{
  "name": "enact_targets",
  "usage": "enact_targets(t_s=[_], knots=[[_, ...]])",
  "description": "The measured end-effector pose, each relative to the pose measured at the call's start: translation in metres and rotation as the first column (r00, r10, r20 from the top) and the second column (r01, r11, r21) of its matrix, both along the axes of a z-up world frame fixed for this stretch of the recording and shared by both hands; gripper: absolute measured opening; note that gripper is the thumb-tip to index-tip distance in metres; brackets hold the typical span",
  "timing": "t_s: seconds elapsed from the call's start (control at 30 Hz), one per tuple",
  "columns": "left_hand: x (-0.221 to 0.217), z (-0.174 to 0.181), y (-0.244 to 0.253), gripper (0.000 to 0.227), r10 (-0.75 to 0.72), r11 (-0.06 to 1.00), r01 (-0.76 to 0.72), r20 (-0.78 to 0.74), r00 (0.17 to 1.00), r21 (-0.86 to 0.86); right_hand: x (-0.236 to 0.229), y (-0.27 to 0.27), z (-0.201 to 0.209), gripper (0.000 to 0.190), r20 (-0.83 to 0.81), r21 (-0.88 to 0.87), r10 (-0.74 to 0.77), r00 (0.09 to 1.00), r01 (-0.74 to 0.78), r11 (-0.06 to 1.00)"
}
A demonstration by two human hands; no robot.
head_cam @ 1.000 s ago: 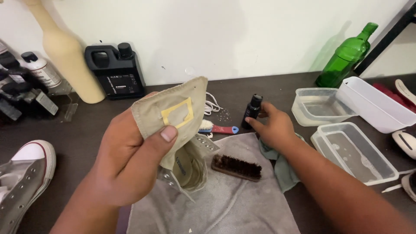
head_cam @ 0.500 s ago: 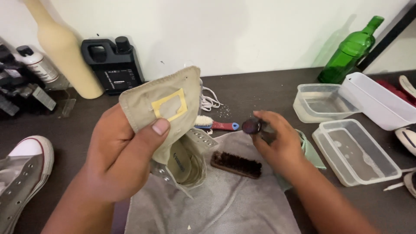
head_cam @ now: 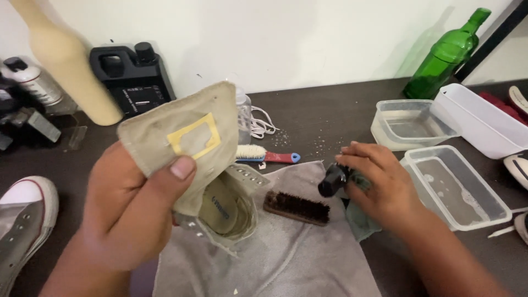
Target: The person scrubs the inside of a gray canvas shoe with a cloth, then applies a dark liquid from a small bottle onto a brush and scrubs the shoe's interior. The person continues to scrub the shoe's interior with the brush.
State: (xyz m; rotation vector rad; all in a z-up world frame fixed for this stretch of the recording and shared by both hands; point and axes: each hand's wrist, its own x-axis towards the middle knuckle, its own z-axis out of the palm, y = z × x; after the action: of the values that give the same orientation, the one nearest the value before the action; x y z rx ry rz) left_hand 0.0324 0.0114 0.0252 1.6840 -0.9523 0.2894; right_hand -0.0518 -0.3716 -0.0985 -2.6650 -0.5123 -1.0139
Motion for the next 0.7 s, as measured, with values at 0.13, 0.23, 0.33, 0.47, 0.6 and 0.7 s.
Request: enact_targets(t_s=[0.13,0.23,0.33,0.47,0.6,0.7], knots=[[-0.007,-0.001,0.000,0.037,0.133,0.990,-0.125,-0.146,0.980,0.058,-0.004,-0.008,-0.011,0.049,-0.009,-0.031,0.033,0.999,-0.033,0.999],[-0.020,0.011,-0.010,0.048,0.060,0.997,-0.065,-0.151,0.987,-0.032,-0.005,-0.007,-0.013,0.043,0.022,0.021,0.043,0.999,-0.043,0.999],[-0.032,0.018,-0.021,0.055,0.205,0.959,-0.274,-0.477,0.855,-0.079,-0.006,-0.010,-0.016,0.045,-0.014,-0.022,-0.018,1.000,0.018,1.000],[-0.028,0.018,-0.024,0.057,0.303,0.933,-0.359,-0.461,0.834,-0.037,-0.004,-0.010,-0.016,0.048,0.021,-0.050,0.001,1.000,0.000,0.999],[-0.004,-0.021,0.001,0.053,0.491,0.868,-0.493,-0.231,0.840,0.051,-0.005,-0.007,-0.016,0.049,0.053,-0.061,-0.019,0.998,0.022,0.998],[0.040,-0.087,0.063,0.030,0.320,0.831,-0.523,0.605,0.729,0.191,-0.003,-0.001,-0.011,0.041,0.115,-0.068,-0.016,0.993,0.024,0.997]])
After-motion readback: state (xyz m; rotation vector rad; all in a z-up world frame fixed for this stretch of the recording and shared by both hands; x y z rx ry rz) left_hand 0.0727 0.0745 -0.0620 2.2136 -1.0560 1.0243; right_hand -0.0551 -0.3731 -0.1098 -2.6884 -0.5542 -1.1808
